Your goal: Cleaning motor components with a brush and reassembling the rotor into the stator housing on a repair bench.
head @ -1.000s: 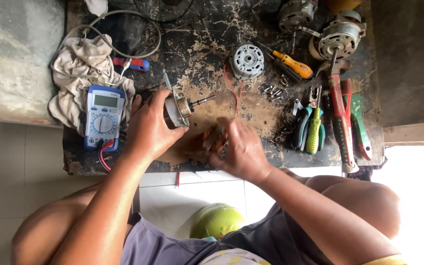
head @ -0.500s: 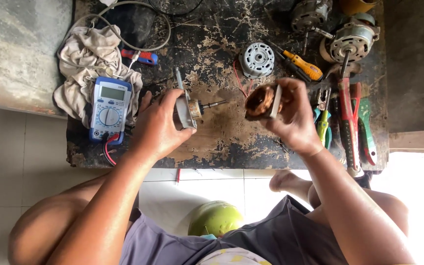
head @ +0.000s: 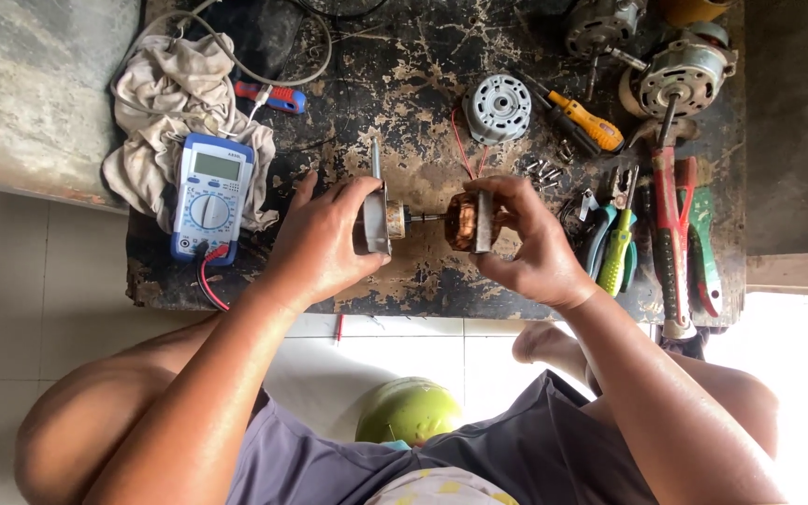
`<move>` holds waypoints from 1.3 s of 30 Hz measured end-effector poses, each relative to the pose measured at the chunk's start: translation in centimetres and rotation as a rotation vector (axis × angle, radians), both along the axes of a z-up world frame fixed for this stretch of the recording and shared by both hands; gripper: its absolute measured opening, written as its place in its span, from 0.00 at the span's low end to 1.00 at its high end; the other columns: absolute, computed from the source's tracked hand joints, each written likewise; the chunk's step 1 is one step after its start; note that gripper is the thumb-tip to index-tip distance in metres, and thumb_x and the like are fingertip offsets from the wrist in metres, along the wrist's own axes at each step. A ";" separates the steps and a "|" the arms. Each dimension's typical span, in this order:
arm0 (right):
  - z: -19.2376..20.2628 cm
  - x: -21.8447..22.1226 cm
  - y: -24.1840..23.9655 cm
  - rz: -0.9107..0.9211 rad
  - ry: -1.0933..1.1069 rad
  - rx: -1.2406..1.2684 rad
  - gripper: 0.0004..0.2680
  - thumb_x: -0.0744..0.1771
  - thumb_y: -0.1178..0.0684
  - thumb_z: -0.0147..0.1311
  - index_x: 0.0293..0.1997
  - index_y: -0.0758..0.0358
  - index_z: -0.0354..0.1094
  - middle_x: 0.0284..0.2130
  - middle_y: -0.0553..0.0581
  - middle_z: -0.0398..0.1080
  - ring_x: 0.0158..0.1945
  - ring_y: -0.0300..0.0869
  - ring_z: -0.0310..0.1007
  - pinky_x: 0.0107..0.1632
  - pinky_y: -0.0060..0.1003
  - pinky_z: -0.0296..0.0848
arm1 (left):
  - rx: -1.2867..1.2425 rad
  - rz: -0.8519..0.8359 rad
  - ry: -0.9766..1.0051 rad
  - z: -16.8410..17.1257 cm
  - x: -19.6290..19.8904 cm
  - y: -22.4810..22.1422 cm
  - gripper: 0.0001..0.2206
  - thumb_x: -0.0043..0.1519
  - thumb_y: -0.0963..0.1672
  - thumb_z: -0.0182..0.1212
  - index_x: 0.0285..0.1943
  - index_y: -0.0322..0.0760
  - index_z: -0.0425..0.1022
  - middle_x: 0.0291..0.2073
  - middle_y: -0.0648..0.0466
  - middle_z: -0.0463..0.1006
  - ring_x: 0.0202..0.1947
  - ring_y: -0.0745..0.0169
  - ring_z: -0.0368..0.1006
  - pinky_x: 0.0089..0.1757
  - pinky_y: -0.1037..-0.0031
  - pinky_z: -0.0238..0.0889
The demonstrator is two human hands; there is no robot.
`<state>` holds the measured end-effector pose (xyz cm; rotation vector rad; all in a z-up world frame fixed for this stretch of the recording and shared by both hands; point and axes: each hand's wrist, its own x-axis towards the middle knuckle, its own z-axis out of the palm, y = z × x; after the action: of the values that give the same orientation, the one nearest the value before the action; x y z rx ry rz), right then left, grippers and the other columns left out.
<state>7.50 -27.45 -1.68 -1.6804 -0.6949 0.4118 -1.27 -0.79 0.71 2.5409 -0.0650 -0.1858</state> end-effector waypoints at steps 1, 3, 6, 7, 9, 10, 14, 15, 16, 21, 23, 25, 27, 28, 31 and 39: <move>0.2 -0.1 0.3 -0.002 0.001 0.000 0.27 0.56 0.69 0.62 0.61 0.69 0.58 0.57 0.73 0.67 0.61 0.68 0.67 0.59 0.60 0.71 | 0.000 -0.002 0.001 -0.1 0.0 0.0 0.36 0.49 0.44 0.76 0.68 0.36 0.63 0.53 0.36 0.78 0.57 0.39 0.74 0.67 0.43 0.34; 0.6 -0.3 0.9 0.015 -0.023 0.002 0.28 0.56 0.69 0.62 0.62 0.71 0.56 0.57 0.75 0.66 0.61 0.71 0.66 0.59 0.65 0.70 | -0.023 -0.009 0.018 -0.3 0.1 0.1 0.36 0.49 0.44 0.75 0.68 0.35 0.63 0.54 0.35 0.78 0.57 0.39 0.74 0.67 0.42 0.34; -0.2 -0.5 1.4 0.033 -0.041 0.022 0.28 0.57 0.68 0.63 0.63 0.70 0.56 0.55 0.76 0.67 0.59 0.72 0.67 0.62 0.68 0.66 | -0.036 -0.015 0.024 -0.6 0.0 0.1 0.37 0.48 0.43 0.76 0.68 0.35 0.63 0.54 0.34 0.77 0.58 0.37 0.73 0.67 0.43 0.34; -0.2 -0.6 1.6 0.031 -0.040 0.021 0.28 0.57 0.68 0.63 0.63 0.70 0.56 0.55 0.76 0.67 0.59 0.72 0.67 0.62 0.68 0.66 | -0.037 -0.016 0.025 -0.6 -0.1 0.1 0.37 0.48 0.43 0.76 0.68 0.35 0.63 0.54 0.34 0.77 0.58 0.37 0.73 0.67 0.43 0.34; -0.1 -0.9 2.1 0.077 -0.036 0.026 0.28 0.57 0.67 0.63 0.63 0.70 0.57 0.55 0.76 0.68 0.60 0.71 0.67 0.63 0.67 0.65 | -0.048 -0.011 0.027 -0.7 -0.1 0.0 0.36 0.48 0.43 0.76 0.67 0.35 0.64 0.54 0.34 0.77 0.58 0.37 0.73 0.67 0.43 0.35; -0.3 -1.0 2.3 0.077 -0.035 0.027 0.28 0.57 0.67 0.63 0.63 0.70 0.57 0.55 0.76 0.68 0.60 0.71 0.67 0.63 0.67 0.65 | -0.047 -0.011 0.028 -0.6 -0.2 0.0 0.36 0.48 0.43 0.76 0.67 0.35 0.64 0.54 0.34 0.77 0.58 0.37 0.73 0.67 0.43 0.35; -0.4 -1.5 2.9 0.092 -0.071 0.014 0.28 0.57 0.66 0.66 0.63 0.71 0.58 0.55 0.76 0.69 0.59 0.70 0.69 0.63 0.67 0.66 | -0.049 -0.017 -0.005 -0.2 -0.2 0.0 0.37 0.48 0.42 0.77 0.68 0.35 0.63 0.55 0.34 0.76 0.58 0.36 0.72 0.66 0.43 0.37; -0.3 -1.5 3.1 0.101 -0.093 0.000 0.28 0.57 0.66 0.66 0.63 0.71 0.59 0.54 0.76 0.69 0.58 0.71 0.69 0.62 0.68 0.66 | -0.049 -0.016 -0.007 -0.1 -0.2 0.0 0.37 0.48 0.42 0.77 0.68 0.35 0.63 0.55 0.33 0.76 0.58 0.36 0.73 0.66 0.43 0.37; -0.3 -1.7 3.2 0.101 -0.093 0.000 0.28 0.57 0.66 0.66 0.63 0.71 0.59 0.54 0.76 0.69 0.58 0.71 0.69 0.62 0.68 0.66 | -0.049 -0.016 -0.006 0.0 -0.4 -0.1 0.37 0.48 0.42 0.77 0.68 0.35 0.63 0.55 0.33 0.76 0.58 0.36 0.73 0.66 0.43 0.37; -0.4 -1.8 4.0 0.027 -0.193 -0.149 0.30 0.56 0.61 0.70 0.64 0.64 0.60 0.56 0.70 0.70 0.57 0.68 0.71 0.60 0.62 0.69 | -0.041 -0.038 -0.025 -0.3 -0.4 0.0 0.38 0.48 0.41 0.77 0.68 0.37 0.61 0.55 0.33 0.76 0.58 0.36 0.73 0.66 0.46 0.44; 0.1 -1.7 4.3 0.039 -0.179 -0.140 0.29 0.57 0.61 0.70 0.64 0.64 0.60 0.56 0.71 0.70 0.57 0.67 0.71 0.60 0.62 0.69 | -0.046 -0.025 -0.014 -0.5 -0.4 0.2 0.38 0.48 0.41 0.76 0.69 0.37 0.61 0.55 0.34 0.76 0.57 0.35 0.73 0.65 0.46 0.45; 0.6 -1.6 4.6 0.048 -0.166 -0.132 0.29 0.57 0.61 0.70 0.65 0.64 0.60 0.56 0.71 0.69 0.58 0.67 0.71 0.61 0.62 0.69 | -0.052 -0.016 -0.005 -0.6 -0.4 0.2 0.38 0.48 0.41 0.76 0.69 0.37 0.61 0.55 0.34 0.76 0.57 0.35 0.73 0.65 0.46 0.45; 1.1 -1.5 4.9 0.060 -0.193 -0.141 0.30 0.57 0.63 0.68 0.66 0.61 0.61 0.57 0.69 0.69 0.60 0.67 0.70 0.61 0.62 0.69 | -0.051 -0.010 -0.007 -0.7 -0.4 0.3 0.38 0.48 0.42 0.76 0.69 0.38 0.60 0.55 0.34 0.76 0.57 0.36 0.73 0.65 0.48 0.46; 1.1 -1.3 4.9 0.059 -0.193 -0.140 0.30 0.57 0.63 0.68 0.66 0.61 0.61 0.57 0.69 0.69 0.60 0.67 0.70 0.61 0.62 0.69 | -0.050 -0.011 -0.007 -0.6 -0.4 0.3 0.38 0.48 0.42 0.76 0.69 0.38 0.60 0.55 0.34 0.76 0.57 0.36 0.73 0.65 0.48 0.46; 1.2 -0.9 4.9 0.117 -0.128 -0.068 0.27 0.58 0.64 0.66 0.65 0.68 0.60 0.57 0.75 0.68 0.59 0.70 0.68 0.62 0.65 0.67 | -0.044 0.000 -0.013 -0.3 -0.6 0.2 0.38 0.48 0.42 0.75 0.69 0.38 0.60 0.54 0.35 0.76 0.55 0.35 0.75 0.62 0.50 0.55; 1.8 -0.6 5.0 0.153 -0.124 -0.088 0.28 0.58 0.68 0.65 0.65 0.68 0.60 0.57 0.74 0.68 0.60 0.70 0.67 0.61 0.68 0.68 | -0.113 0.034 0.015 0.2 -0.8 0.0 0.38 0.49 0.41 0.75 0.69 0.37 0.60 0.51 0.34 0.77 0.48 0.32 0.78 0.52 0.47 0.69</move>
<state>6.87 -22.45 0.09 -1.7524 -0.9120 0.4540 -2.03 -0.82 0.91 2.4259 -0.0252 -0.1828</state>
